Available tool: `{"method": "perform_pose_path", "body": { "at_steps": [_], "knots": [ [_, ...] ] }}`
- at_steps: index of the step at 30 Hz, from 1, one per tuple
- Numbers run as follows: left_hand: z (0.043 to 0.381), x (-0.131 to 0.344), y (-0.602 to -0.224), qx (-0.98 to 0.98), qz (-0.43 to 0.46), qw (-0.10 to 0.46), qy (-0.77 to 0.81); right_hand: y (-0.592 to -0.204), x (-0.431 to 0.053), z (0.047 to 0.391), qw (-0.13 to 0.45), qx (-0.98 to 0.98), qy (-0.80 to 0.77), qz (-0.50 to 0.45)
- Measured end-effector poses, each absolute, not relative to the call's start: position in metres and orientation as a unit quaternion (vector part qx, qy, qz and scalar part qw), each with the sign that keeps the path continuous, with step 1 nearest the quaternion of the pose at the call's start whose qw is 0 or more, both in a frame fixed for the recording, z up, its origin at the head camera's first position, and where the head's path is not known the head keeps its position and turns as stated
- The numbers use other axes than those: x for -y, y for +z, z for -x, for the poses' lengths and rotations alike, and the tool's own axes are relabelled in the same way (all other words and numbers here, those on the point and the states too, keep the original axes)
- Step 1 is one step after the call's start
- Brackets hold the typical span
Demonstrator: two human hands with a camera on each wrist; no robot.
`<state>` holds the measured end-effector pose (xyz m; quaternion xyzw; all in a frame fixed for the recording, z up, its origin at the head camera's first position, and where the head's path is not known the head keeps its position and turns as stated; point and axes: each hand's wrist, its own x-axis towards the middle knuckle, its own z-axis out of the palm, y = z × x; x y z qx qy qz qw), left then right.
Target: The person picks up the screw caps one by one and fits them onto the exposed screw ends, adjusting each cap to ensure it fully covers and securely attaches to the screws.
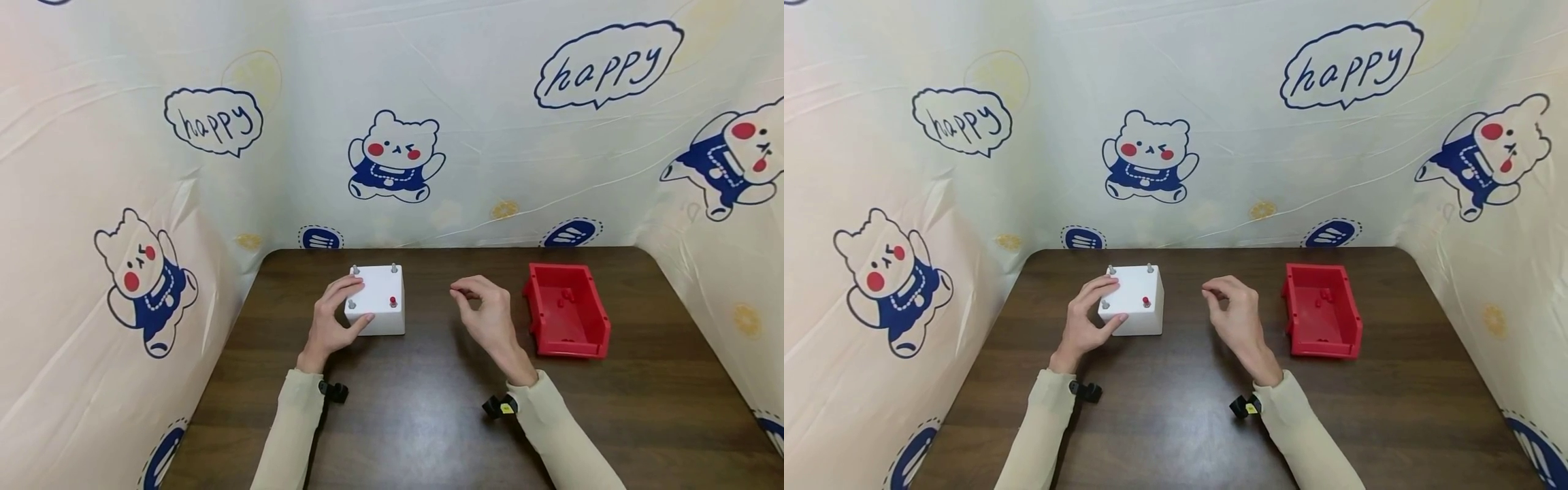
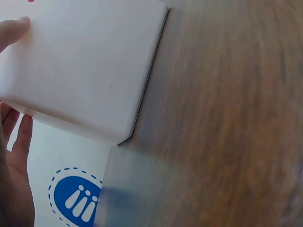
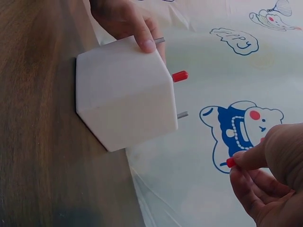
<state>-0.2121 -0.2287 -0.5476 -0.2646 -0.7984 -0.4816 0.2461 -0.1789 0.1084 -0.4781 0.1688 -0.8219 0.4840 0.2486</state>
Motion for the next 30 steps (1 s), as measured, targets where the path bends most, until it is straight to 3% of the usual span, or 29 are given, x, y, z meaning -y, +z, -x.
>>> {"method": "perform_pose_path", "body": {
  "at_steps": [30],
  "knots": [
    [0.213, 0.234, -0.549, 0.81, 0.259, 0.229, -0.474, -0.482, -0.091, 0.179, 0.249, 0.82, 0.48, -0.185]
  ]
}}
